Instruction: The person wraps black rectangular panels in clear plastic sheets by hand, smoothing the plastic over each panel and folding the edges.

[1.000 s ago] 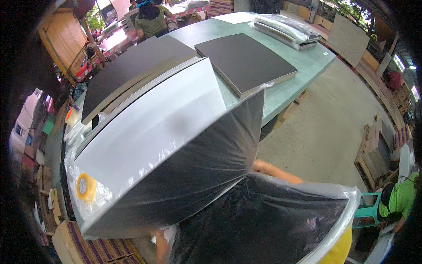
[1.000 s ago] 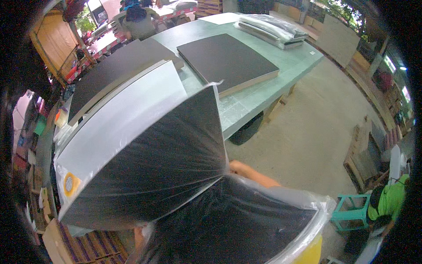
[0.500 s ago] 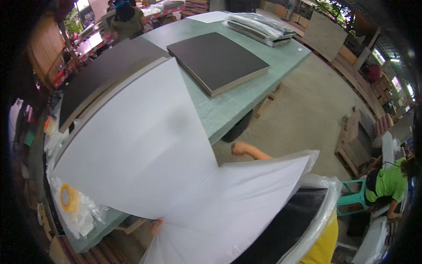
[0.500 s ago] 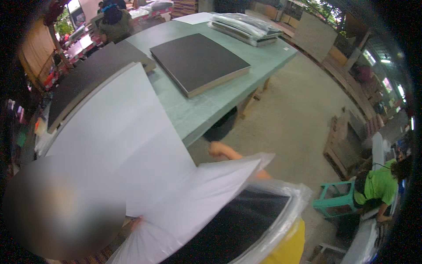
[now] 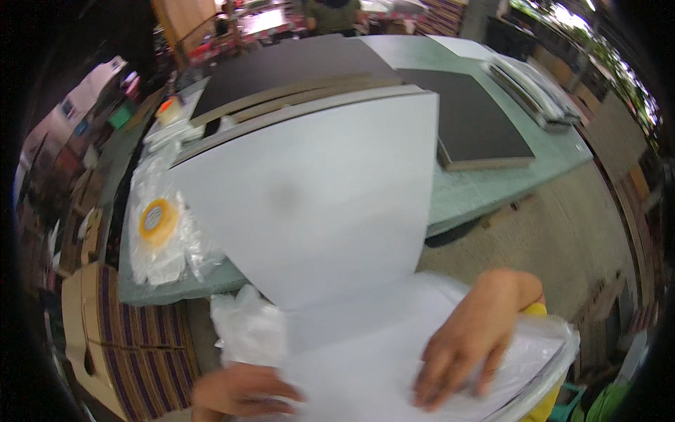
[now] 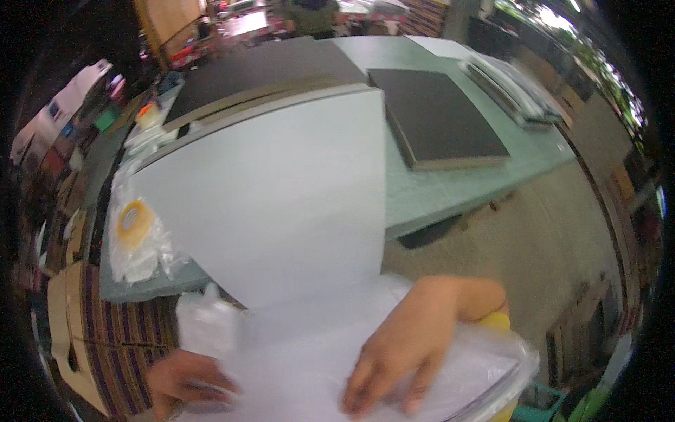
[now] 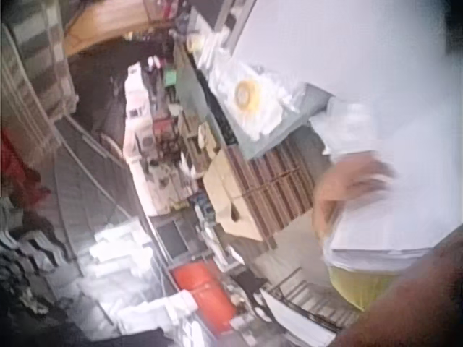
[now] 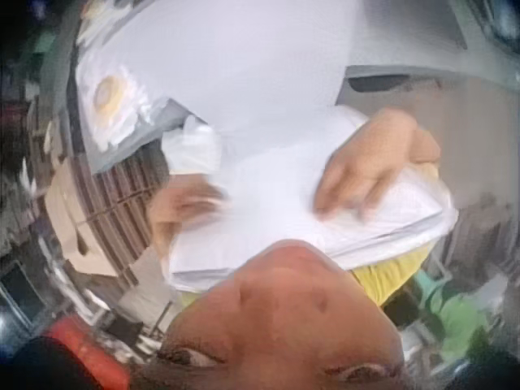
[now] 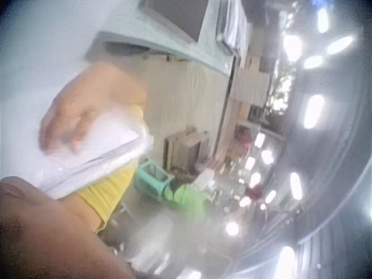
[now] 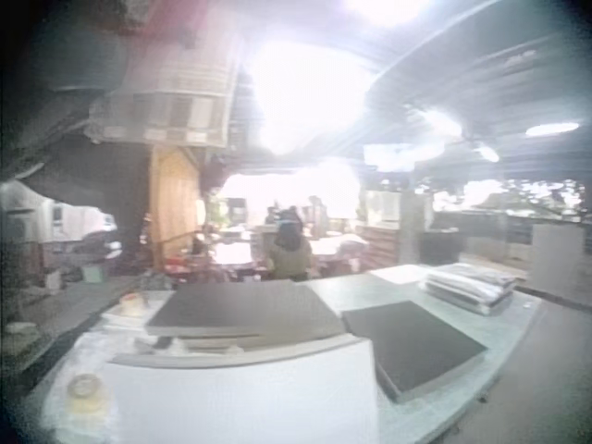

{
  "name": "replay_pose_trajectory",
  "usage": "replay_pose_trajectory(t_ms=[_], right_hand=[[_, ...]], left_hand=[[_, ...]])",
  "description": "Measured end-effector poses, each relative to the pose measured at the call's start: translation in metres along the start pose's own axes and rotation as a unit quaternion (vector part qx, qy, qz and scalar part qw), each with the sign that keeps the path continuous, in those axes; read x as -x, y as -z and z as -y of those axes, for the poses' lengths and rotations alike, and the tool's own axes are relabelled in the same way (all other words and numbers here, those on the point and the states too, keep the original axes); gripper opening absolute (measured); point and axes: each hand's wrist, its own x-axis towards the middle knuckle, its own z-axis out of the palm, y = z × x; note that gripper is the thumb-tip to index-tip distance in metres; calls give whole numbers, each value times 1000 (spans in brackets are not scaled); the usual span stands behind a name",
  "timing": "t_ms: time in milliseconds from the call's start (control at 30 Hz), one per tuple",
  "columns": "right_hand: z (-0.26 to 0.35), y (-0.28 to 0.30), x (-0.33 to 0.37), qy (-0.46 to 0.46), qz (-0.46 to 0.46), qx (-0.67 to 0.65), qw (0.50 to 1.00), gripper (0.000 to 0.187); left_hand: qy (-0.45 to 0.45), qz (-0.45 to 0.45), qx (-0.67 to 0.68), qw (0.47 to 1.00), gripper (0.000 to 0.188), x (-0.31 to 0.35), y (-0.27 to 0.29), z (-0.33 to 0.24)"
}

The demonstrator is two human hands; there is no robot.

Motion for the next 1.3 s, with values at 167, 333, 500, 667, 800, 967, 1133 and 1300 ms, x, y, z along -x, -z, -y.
replay_pose_trajectory(t_ms=[167, 333, 500, 667, 800, 967, 1133, 1300], right_hand=[[-181, -46, 29, -308, -160, -55, 936, 58], [-301, -80, 124, -462, -255, -98, 844, 59], [-314, -109, 114, -491, -493, 75, 714, 42], [-311, -116, 104, -501, -576, 115, 636, 38], [-298, -107, 101, -504, -567, 75, 647, 40], [-307, -114, 103, -500, -590, 75, 629, 40], [-294, -108, 100, -513, -579, 52, 631, 36], [-304, -110, 105, -470, -616, -8, 632, 33]], left_hand=[[157, 21, 68, 985, 14, -69, -71, 109], [255, -189, -185, 930, 20, -75, -113, 289], [245, -204, -246, 915, 16, -82, -93, 304], [243, -205, -152, 936, 13, -86, -85, 301], [226, -218, -176, 933, 14, -85, -86, 303], [256, -215, -160, 929, 18, -83, -89, 308], [271, -211, -142, 928, 23, -82, -88, 304], [268, -145, -55, 951, 27, -77, -76, 281]])
